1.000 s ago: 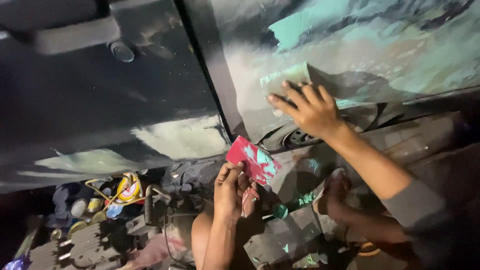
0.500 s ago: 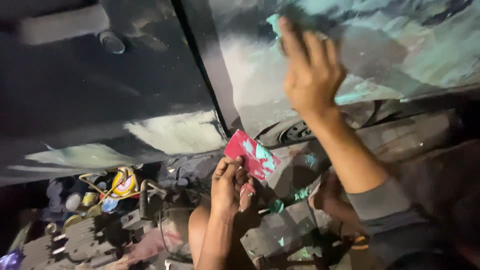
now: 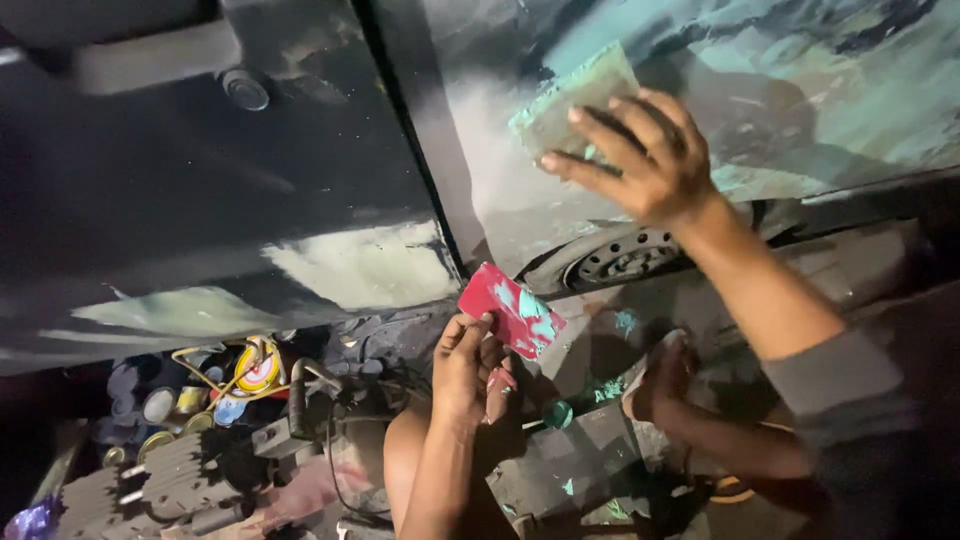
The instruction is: The person applies a light green body filler to a car's side panel using a red putty knife and a metal scraper. They repeatedly scoop filler from the knife onto the scraper and spread it over the panel, smoothing the surface.
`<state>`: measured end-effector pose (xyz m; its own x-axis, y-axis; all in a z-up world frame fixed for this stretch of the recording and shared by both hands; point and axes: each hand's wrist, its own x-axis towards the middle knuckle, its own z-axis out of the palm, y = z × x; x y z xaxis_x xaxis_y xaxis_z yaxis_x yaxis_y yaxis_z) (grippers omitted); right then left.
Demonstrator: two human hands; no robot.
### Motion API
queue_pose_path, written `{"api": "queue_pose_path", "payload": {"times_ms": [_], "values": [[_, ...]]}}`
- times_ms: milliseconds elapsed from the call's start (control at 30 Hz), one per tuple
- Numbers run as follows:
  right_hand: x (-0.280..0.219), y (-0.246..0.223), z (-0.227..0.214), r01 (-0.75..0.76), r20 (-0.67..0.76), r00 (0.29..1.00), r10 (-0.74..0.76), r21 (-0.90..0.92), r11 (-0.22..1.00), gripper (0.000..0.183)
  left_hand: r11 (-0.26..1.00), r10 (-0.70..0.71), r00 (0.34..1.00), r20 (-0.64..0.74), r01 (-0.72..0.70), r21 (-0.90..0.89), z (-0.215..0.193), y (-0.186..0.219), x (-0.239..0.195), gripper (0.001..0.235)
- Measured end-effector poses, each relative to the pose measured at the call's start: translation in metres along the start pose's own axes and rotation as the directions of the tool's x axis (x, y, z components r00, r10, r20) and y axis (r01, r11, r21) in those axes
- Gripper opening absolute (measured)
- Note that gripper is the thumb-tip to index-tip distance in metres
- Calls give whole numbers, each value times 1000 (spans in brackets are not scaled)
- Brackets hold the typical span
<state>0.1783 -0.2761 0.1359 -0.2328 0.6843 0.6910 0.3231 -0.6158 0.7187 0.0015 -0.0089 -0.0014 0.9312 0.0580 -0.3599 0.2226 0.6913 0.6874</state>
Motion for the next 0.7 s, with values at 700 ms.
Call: {"api": "queue_pose_path", "payload": {"times_ms": [700], "values": [[43, 34, -92, -554, 239, 817, 525, 70, 829, 36, 999, 37, 999, -2, -37, 26, -6, -13, 9, 14]]}}
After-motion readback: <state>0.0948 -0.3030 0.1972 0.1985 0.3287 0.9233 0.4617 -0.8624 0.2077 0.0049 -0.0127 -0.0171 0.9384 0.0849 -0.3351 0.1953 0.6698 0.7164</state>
